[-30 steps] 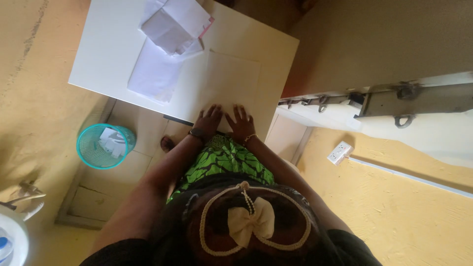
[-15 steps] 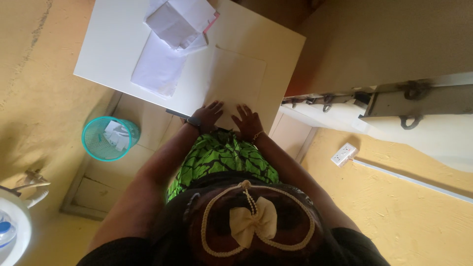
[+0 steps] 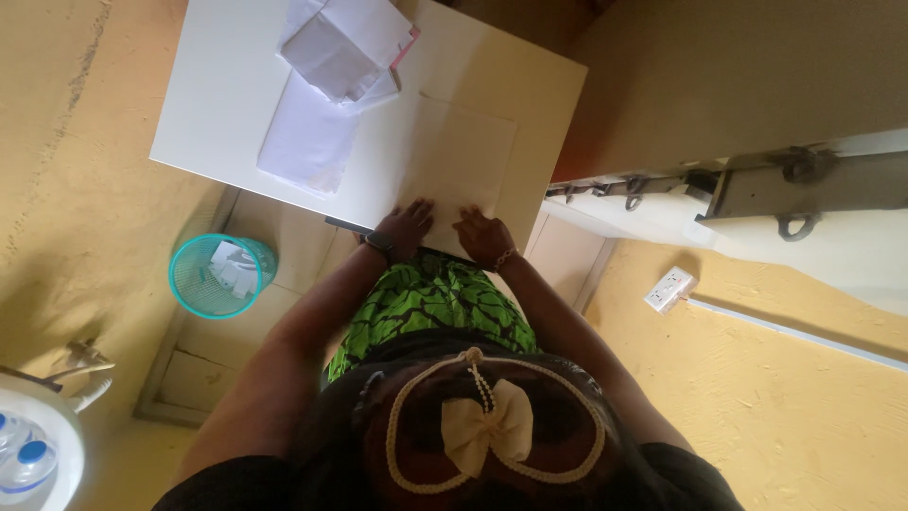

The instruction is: The recorder is folding several sheets of white paper and placing them into envelopes, then organizing the envelopes on a table and in a drawer.

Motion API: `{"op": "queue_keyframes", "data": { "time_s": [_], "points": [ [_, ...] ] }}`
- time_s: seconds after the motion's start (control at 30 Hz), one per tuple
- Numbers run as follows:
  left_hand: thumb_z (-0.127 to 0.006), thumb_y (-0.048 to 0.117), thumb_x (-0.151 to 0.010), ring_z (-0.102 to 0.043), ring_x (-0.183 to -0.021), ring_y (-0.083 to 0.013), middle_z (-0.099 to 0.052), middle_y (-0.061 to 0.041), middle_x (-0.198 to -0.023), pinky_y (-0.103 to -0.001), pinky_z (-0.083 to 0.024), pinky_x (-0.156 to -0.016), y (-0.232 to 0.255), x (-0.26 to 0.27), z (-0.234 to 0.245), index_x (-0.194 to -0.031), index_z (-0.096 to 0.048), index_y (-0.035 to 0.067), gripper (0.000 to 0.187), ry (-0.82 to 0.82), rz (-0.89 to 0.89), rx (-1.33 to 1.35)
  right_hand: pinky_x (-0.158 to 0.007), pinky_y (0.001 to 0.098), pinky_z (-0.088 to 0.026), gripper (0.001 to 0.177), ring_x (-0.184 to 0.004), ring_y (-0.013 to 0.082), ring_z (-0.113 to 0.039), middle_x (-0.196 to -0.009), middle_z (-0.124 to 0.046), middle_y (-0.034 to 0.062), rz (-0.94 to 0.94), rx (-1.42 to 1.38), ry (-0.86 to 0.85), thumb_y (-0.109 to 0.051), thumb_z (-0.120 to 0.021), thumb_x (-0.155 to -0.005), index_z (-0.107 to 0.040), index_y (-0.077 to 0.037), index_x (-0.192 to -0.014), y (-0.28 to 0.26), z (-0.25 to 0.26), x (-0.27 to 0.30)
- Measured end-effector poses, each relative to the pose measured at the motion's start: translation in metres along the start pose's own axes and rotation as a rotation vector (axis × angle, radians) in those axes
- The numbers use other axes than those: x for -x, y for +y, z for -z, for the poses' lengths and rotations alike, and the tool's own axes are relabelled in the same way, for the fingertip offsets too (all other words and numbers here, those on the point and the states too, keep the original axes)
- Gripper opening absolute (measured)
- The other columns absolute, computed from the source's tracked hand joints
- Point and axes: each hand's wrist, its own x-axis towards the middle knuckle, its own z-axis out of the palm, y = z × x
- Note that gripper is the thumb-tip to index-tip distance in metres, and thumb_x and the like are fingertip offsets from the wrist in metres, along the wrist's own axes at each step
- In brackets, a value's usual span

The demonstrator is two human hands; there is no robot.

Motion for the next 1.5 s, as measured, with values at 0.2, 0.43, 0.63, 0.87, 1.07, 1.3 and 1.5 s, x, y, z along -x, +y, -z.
{"op": "queue_keyframes", "data": {
  "time_s": [0.2,0.43,0.63,0.87,1.07,1.3,1.5],
  "points": [
    [-0.063,0.020,-0.087,-0.027,-0.154,-0.0300,-0.030,-0.010,-0.166,-0.055,-0.039,-0.114,-0.006,-0.009,-0.001,-0.142,-0.055,0.010,0.057,0.013,0.070,0.083,-0.092,0.0410,-0.061,0.018,-0.110,0.0258,-0.072,-0.130,-0.073,0.0092,-0.327,-0.376,0.014,-0.029,-0.071,-0.090,-0.075,-0.015,-0.099,-0.002,0.036,-0.008],
    [-0.052,0.009,-0.090,-0.055,-0.132,-0.0314,-0.052,-0.011,-0.152,-0.045,-0.048,-0.103,-0.016,-0.019,-0.002,-0.139,-0.059,0.009,0.049,0.111,0.160,0.323,-0.096,0.0457,-0.055,0.036,-0.112,0.0328,-0.071,-0.122,-0.075,0.0118,-0.221,-0.276,0.156,-0.023,-0.069,-0.085,-0.074,-0.014,-0.119,-0.016,0.004,0.040],
    [-0.048,0.021,-0.102,-0.063,-0.119,-0.0356,-0.067,-0.011,-0.134,-0.048,-0.050,-0.100,-0.019,-0.021,0.001,-0.135,-0.063,0.013,0.037,0.124,0.264,0.447,-0.102,0.0450,-0.055,0.041,-0.119,0.0352,-0.065,-0.130,-0.068,0.0156,-0.396,-0.429,0.382,-0.020,-0.071,-0.091,-0.065,-0.008,-0.129,-0.020,0.062,-0.004],
    [-0.051,0.031,-0.105,-0.063,-0.124,-0.0327,-0.070,-0.009,-0.131,-0.045,-0.051,-0.104,-0.002,-0.005,0.031,-0.130,-0.065,0.016,0.032,0.037,0.348,0.539,-0.103,0.0427,-0.060,0.018,-0.121,0.0262,-0.068,-0.131,-0.069,0.0027,-0.529,-0.333,0.252,-0.011,-0.064,-0.113,-0.073,-0.014,-0.128,0.013,-0.013,0.028],
    [-0.068,0.033,-0.077,-0.032,-0.146,-0.0333,-0.040,-0.018,-0.154,-0.051,-0.046,-0.104,0.009,-0.002,-0.008,-0.127,-0.060,0.006,0.057,0.128,0.059,0.101,-0.081,0.0377,-0.061,0.013,-0.113,0.0304,-0.061,-0.120,-0.062,0.0079,-0.565,-0.568,0.330,-0.004,-0.070,-0.092,-0.075,-0.012,-0.101,0.002,0.031,0.016],
    [-0.061,0.022,-0.095,-0.036,-0.151,-0.0330,-0.044,-0.017,-0.157,-0.057,-0.048,-0.104,0.001,-0.007,-0.024,-0.130,-0.061,0.006,0.038,0.249,0.068,-0.024,-0.093,0.0416,-0.056,0.020,-0.109,0.0301,-0.058,-0.115,-0.060,0.0087,-0.438,-0.395,0.257,-0.002,-0.075,-0.080,-0.078,-0.015,-0.096,0.005,0.032,0.036],
    [-0.069,0.029,-0.080,-0.032,-0.148,-0.0337,-0.034,-0.021,-0.159,-0.047,-0.045,-0.109,-0.009,-0.003,0.008,-0.137,-0.054,0.001,0.065,-0.021,0.012,0.153,-0.092,0.0456,-0.052,0.043,-0.111,0.0368,-0.056,-0.124,-0.056,0.0169,-0.384,-0.347,0.279,0.002,-0.067,-0.072,-0.074,-0.013,-0.112,-0.026,0.077,0.015]
  ]
}}
